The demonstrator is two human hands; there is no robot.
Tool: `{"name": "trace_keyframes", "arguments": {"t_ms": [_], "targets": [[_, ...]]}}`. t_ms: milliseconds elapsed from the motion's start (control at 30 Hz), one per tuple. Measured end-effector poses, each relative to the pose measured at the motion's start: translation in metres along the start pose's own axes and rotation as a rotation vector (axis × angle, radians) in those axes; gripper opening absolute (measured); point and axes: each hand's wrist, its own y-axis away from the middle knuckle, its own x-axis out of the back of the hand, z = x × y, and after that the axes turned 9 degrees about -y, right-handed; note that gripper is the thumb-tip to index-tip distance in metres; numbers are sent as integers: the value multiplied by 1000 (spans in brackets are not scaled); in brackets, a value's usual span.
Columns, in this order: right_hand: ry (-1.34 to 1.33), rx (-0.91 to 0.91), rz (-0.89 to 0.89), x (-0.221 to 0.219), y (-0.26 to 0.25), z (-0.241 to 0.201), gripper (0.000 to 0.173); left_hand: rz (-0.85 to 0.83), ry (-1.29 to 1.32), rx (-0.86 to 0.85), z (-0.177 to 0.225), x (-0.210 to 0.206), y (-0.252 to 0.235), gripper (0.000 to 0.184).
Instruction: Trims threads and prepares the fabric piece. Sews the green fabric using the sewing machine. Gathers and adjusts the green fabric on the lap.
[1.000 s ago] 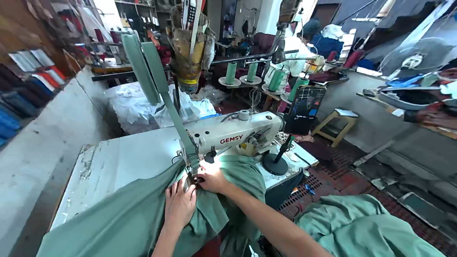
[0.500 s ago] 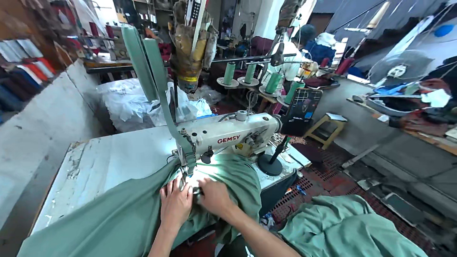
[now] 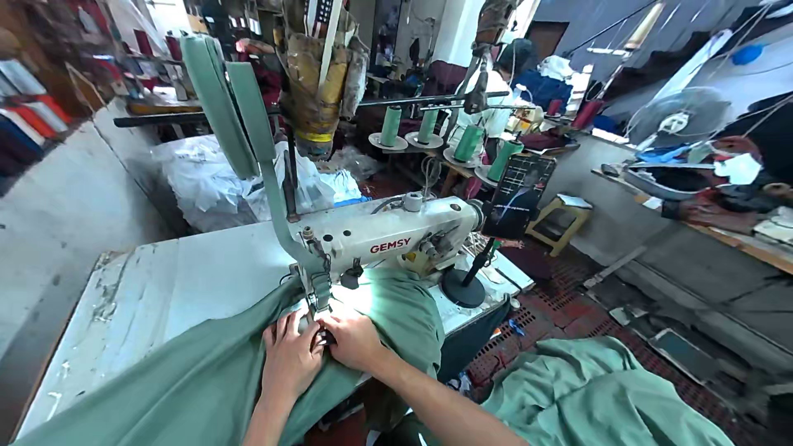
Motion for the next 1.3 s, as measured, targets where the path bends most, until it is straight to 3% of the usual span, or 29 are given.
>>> {"name": "trace_keyframes", "arguments": {"t_ms": [133, 200, 333, 600, 800, 967, 1067, 1133, 1233, 1300], "targets": [[-14, 29, -34, 5, -13, 9, 32, 94, -34, 24, 3, -3, -8, 23], [-1, 53, 12, 2, -17, 14, 28, 21, -60, 174, 21, 7, -13, 22], [-12, 104, 73, -1, -13, 19, 29, -143, -43, 441, 48, 17, -18, 38], [11, 40, 39, 4, -1, 17, 48, 94, -73, 261, 28, -9, -11, 28], [61, 50, 108, -2, -9, 9, 33, 97, -58, 59, 0, -9, -17, 24], [119, -171, -199, 8, -21, -31, 35, -12, 139, -134, -58, -11, -56, 30], [128, -245, -245, 10, -24, -42, 34, -74, 62, -61, -58, -3, -68, 29], [127, -255, -240, 11, -23, -42, 31, -113, 36, 99, -38, 14, -64, 26], [100, -236, -189, 12, -21, -41, 29, 132, 391, 244, -18, 18, -43, 23], [82, -239, -189, 12, -19, -42, 29, 115, 584, 254, -21, 5, -30, 25]]}}
